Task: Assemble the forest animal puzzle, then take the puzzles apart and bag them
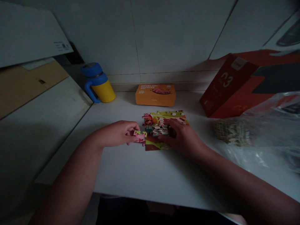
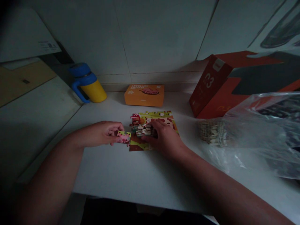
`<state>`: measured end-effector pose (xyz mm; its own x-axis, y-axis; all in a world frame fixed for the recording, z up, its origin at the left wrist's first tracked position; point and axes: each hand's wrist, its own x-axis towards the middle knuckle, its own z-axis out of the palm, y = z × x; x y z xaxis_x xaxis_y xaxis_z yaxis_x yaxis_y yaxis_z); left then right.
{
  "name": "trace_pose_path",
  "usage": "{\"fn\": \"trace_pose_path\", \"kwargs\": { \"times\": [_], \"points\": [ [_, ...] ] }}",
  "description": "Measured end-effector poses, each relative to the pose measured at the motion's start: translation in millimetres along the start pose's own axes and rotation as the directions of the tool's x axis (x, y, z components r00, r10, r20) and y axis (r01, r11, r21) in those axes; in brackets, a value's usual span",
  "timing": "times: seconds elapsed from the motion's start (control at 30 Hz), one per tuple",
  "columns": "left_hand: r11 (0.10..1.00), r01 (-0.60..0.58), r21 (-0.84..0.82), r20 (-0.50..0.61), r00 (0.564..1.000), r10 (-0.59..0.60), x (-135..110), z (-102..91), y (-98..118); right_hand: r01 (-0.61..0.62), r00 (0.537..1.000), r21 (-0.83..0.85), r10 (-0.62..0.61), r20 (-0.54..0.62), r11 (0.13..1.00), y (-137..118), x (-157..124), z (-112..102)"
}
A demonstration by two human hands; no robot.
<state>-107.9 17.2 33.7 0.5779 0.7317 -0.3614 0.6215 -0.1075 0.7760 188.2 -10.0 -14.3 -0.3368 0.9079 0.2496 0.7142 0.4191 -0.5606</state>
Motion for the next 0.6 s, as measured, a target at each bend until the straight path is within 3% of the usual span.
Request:
{"fn": "trace_pose_path", "kwargs": {
  "times": [0.13,0.27,0.37,0.47,0.6],
  "points": [
    [0.992,0.018,-0.128,-0.14,0.989,-0.036,10.9,0.9,-4.7,-0.023,1.0,0.056,0.023,-0.009,0.998,-1.5,-0.4,-3.5],
    [0.988,-0.044,-0.148,-0.293,0.956,-0.002,24.8,7.6,-8.4,-0.029,0.998,0.093,0.024,0.051,0.995,-3.4,-2.3,-2.8],
    [0.992,-0.09,0.093,-0.383,0.916,0.119,31.6,17.7,-4.6,-0.026,0.998,0.09,0.021,0.06,0.996,-4.0,-2.6,-0.7],
    [0.921,-0.151,0.359,-0.383,0.876,0.293,36.1,31.7,4.5,-0.016,0.998,0.063,0.012,0.057,0.998,-3.3,-1.5,1.2],
    [0.853,-0.254,0.455,-0.331,0.841,0.427,42.4,49.0,11.0,0.005,1.0,0.06,-0.005,0.005,0.998,-1.1,-0.9,4.0]
  ]
}}
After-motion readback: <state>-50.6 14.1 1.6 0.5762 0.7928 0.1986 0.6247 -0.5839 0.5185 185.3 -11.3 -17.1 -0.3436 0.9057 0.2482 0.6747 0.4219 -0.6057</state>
